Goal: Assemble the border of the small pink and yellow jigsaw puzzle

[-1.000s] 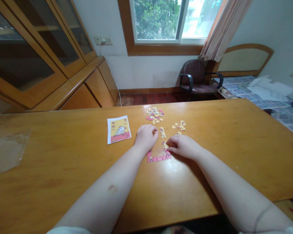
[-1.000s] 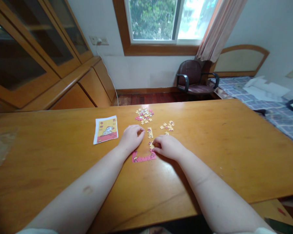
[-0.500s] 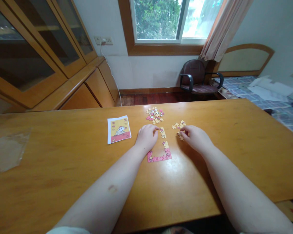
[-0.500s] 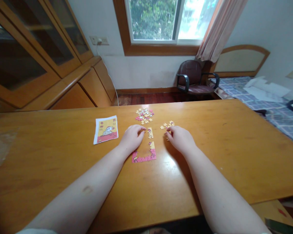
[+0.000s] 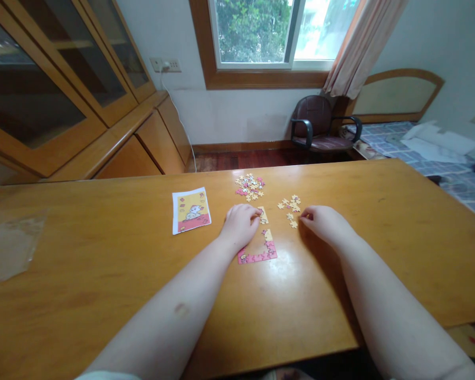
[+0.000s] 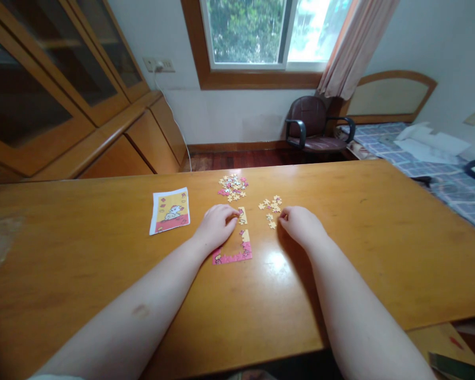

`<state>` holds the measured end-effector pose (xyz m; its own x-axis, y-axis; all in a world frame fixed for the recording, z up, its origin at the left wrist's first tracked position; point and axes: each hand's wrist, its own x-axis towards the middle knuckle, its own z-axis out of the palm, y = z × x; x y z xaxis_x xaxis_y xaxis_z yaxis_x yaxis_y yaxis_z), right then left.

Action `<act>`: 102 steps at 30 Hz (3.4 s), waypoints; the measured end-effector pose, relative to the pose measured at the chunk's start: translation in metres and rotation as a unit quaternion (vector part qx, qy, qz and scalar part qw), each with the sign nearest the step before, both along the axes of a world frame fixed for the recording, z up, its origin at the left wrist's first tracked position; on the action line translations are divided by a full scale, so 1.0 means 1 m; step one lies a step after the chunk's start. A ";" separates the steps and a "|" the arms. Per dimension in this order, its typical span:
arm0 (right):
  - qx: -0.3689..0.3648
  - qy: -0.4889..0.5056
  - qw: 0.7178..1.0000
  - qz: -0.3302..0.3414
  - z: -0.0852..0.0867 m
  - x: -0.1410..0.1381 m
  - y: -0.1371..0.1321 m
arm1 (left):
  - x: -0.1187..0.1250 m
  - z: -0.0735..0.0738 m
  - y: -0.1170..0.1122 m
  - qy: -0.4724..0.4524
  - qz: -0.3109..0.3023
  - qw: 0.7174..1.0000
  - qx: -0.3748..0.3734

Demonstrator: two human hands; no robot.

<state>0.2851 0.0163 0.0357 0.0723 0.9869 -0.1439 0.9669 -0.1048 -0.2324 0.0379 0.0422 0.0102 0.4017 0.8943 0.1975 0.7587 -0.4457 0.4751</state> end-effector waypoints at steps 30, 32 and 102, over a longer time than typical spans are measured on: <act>0.032 -0.007 0.999 0.005 0.005 0.000 0.000 | 0.000 -0.001 0.000 -0.034 0.006 0.999 0.003; 0.034 -0.003 0.999 -0.007 0.001 0.004 0.003 | 0.000 -0.002 0.001 -0.034 0.007 0.999 0.004; -0.037 0.167 0.985 -0.012 -0.010 0.018 0.007 | -0.001 -0.002 0.001 -0.032 0.002 0.999 -0.004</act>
<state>0.3033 0.0236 0.0257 0.0320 0.9714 -0.2354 0.8348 -0.1555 -0.5281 0.0373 0.0432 0.0083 0.3845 0.8975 0.2160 0.7290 -0.4387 0.5254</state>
